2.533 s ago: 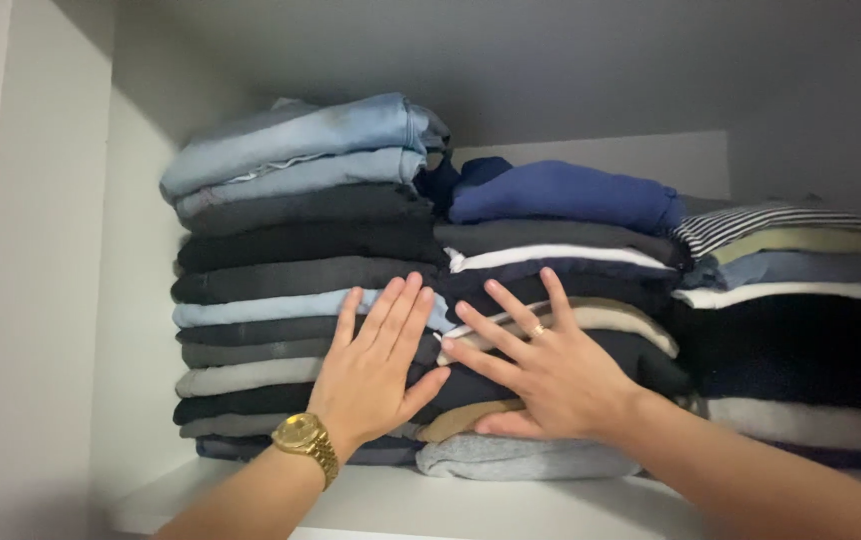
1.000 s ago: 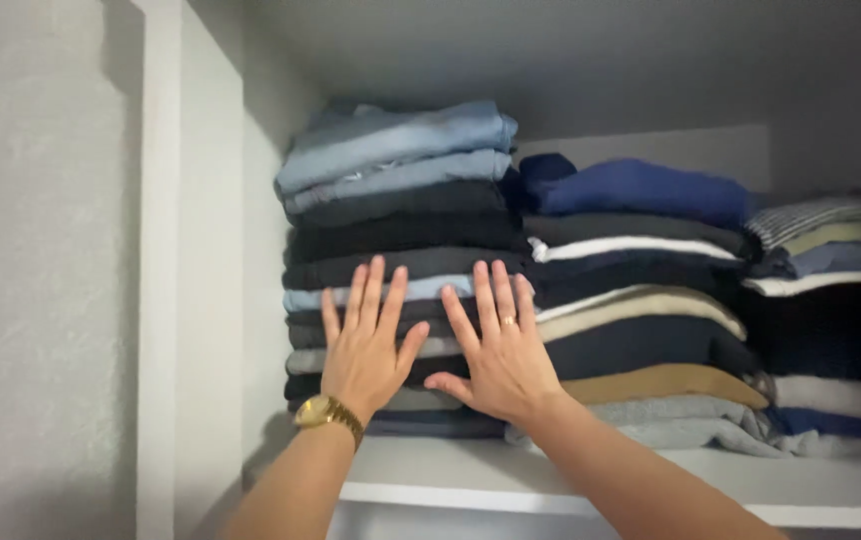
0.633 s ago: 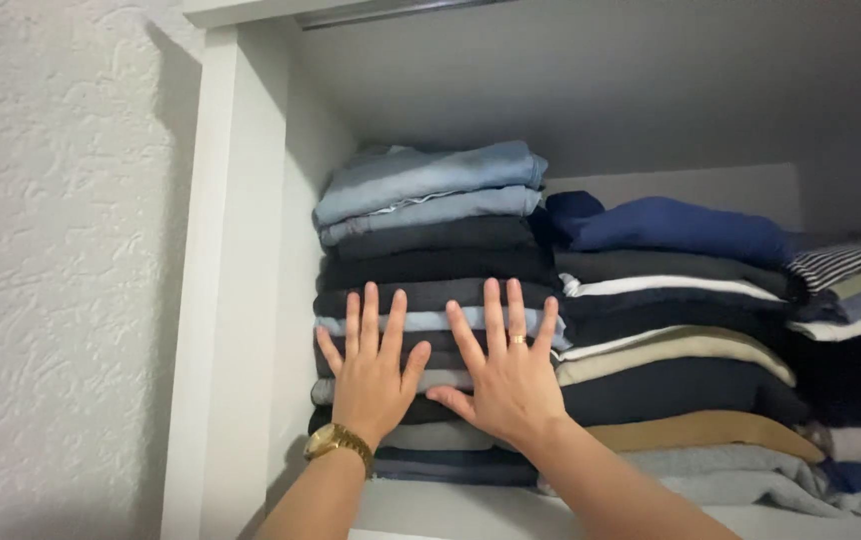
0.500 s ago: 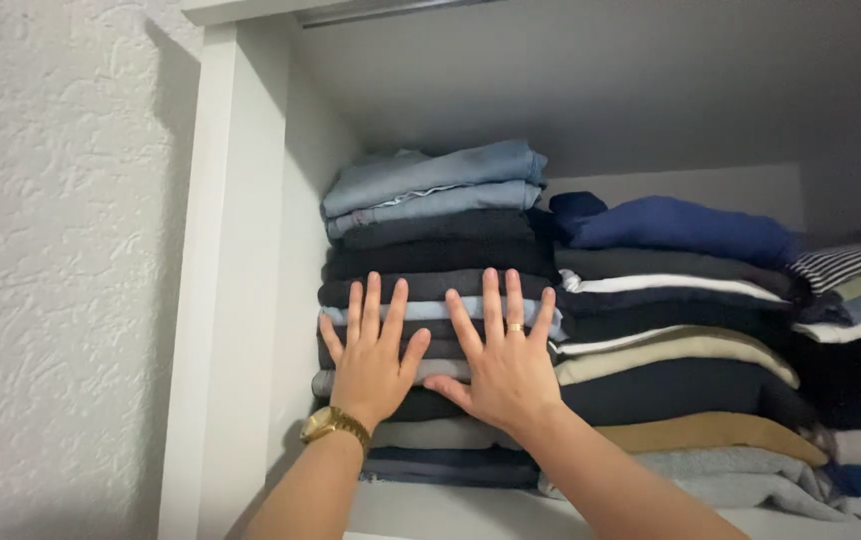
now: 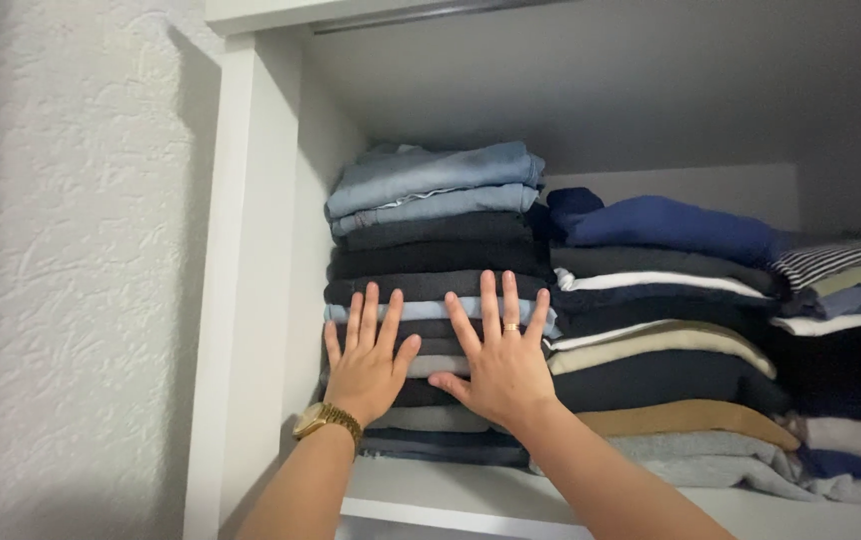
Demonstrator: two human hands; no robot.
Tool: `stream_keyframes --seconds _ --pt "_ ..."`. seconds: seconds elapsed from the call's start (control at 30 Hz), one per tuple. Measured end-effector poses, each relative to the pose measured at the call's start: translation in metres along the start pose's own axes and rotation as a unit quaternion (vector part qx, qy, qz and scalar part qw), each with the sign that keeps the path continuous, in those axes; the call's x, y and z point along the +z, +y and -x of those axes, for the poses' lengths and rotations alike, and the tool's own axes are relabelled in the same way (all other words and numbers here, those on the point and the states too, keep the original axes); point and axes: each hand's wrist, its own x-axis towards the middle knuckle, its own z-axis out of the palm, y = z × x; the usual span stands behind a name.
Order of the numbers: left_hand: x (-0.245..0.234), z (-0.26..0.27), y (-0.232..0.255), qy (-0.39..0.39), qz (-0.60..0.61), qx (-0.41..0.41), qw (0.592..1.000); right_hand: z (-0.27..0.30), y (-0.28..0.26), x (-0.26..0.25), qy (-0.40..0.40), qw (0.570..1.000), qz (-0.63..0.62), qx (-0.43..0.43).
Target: The person folds a blue sweater and a brown sweater on a bed, then places them into a closet shelf among other folded clothes. The person handles the garments by hand, smoothing and aligning them before stacking.
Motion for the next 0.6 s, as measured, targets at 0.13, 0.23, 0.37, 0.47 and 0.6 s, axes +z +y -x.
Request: stream_keyframes --seconds 0.13,0.23,0.37,0.47,0.6 --pt "-0.018 0.018 0.010 -0.064 0.007 -0.044 0.997 0.002 0.004 -0.001 -0.016 1.000 0.005 -0.015" --pt "-0.023 0.030 0.014 -0.096 0.031 -0.067 0.993 0.006 0.010 -0.005 -0.035 0.999 -0.002 -0.039" --pt "-0.019 0.044 0.017 -0.112 0.037 -0.089 0.989 0.016 0.017 -0.010 -0.037 0.997 -0.031 -0.066" --pt "-0.009 0.058 0.023 -0.100 0.058 -0.103 0.988 0.030 0.021 -0.005 0.020 0.995 -0.052 -0.078" --pt "0.002 0.082 0.040 -0.093 0.079 -0.111 0.986 0.049 0.026 -0.004 0.044 0.990 -0.090 -0.102"
